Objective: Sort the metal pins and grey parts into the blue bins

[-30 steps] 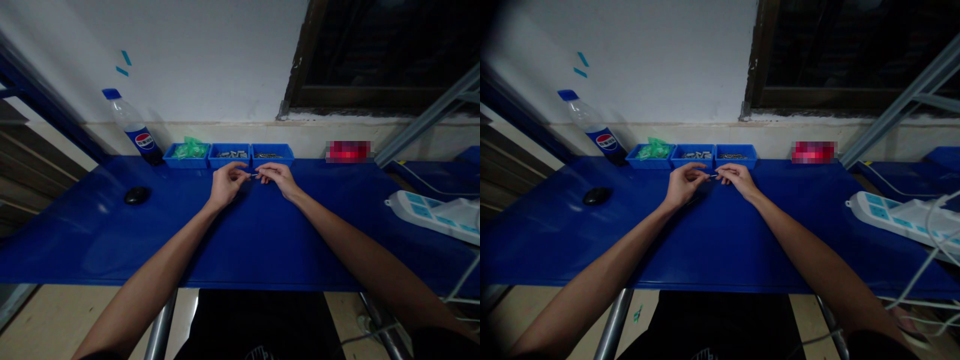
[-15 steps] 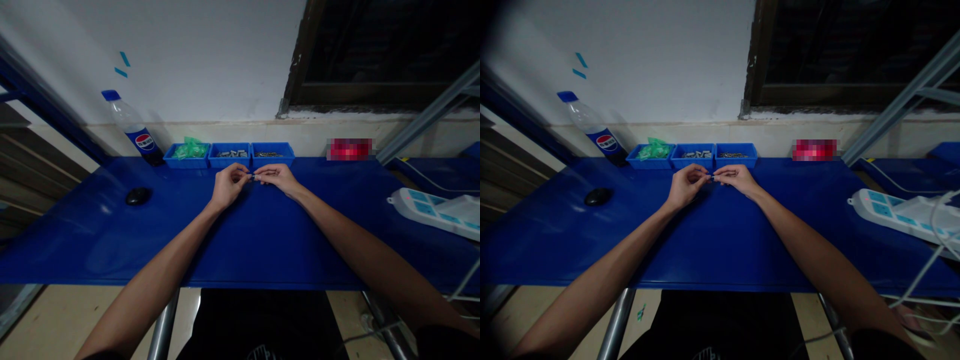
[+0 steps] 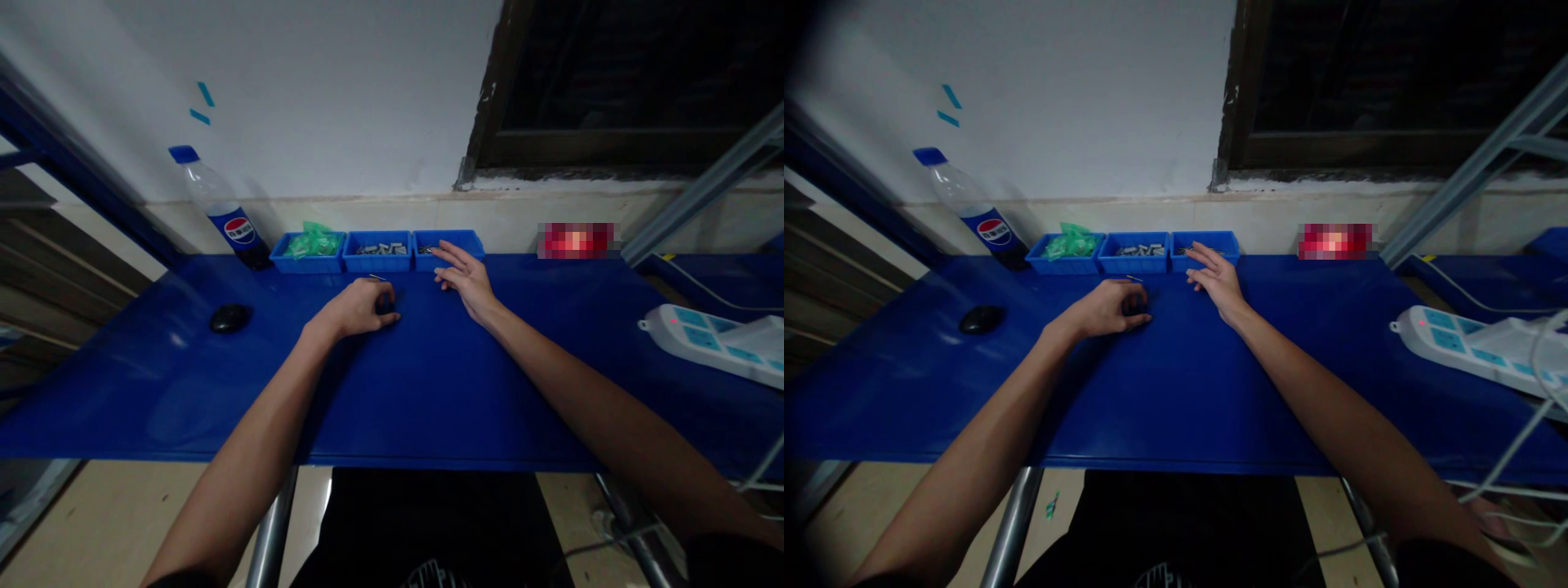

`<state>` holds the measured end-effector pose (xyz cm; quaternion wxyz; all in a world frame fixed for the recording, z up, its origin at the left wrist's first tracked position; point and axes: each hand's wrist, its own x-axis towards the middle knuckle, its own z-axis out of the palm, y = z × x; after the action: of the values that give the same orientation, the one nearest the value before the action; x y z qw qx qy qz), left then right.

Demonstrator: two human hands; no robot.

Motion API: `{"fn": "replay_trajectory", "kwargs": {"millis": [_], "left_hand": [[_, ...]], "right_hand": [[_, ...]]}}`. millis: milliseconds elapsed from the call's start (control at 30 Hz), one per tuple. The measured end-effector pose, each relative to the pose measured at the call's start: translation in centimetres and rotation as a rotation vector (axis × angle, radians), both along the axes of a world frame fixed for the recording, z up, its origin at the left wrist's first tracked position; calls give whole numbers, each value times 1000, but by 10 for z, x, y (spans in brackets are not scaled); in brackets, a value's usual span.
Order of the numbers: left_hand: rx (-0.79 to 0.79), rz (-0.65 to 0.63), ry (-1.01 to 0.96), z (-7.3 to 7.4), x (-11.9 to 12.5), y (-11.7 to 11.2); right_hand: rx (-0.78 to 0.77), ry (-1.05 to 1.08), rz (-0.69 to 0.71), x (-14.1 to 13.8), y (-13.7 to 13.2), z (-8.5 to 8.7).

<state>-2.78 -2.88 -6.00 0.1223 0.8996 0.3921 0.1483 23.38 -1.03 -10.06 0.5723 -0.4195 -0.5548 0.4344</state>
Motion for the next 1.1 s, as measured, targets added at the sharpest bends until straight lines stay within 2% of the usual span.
{"fn": "replay_trajectory", "kwargs": {"millis": [133,267,467,767,900,1100], "left_hand": [[-183,-5,-77,0,-2,2],[-236,-8,-133,0,-3,3],[-162,43,-150,-4,3,3],[2,231,-146,-17,26,-5],[61,216,-147,-18,31,-9],[97,201,-271,-21,30,-6]], "right_hand": [[-14,24,18,0,-1,1],[-29,46,26,0,-3,3],[-39,66,35,0,-4,4],[-34,42,30,0,-2,3],[-35,60,36,0,-2,3],[-53,64,23,0,-2,3]]}}
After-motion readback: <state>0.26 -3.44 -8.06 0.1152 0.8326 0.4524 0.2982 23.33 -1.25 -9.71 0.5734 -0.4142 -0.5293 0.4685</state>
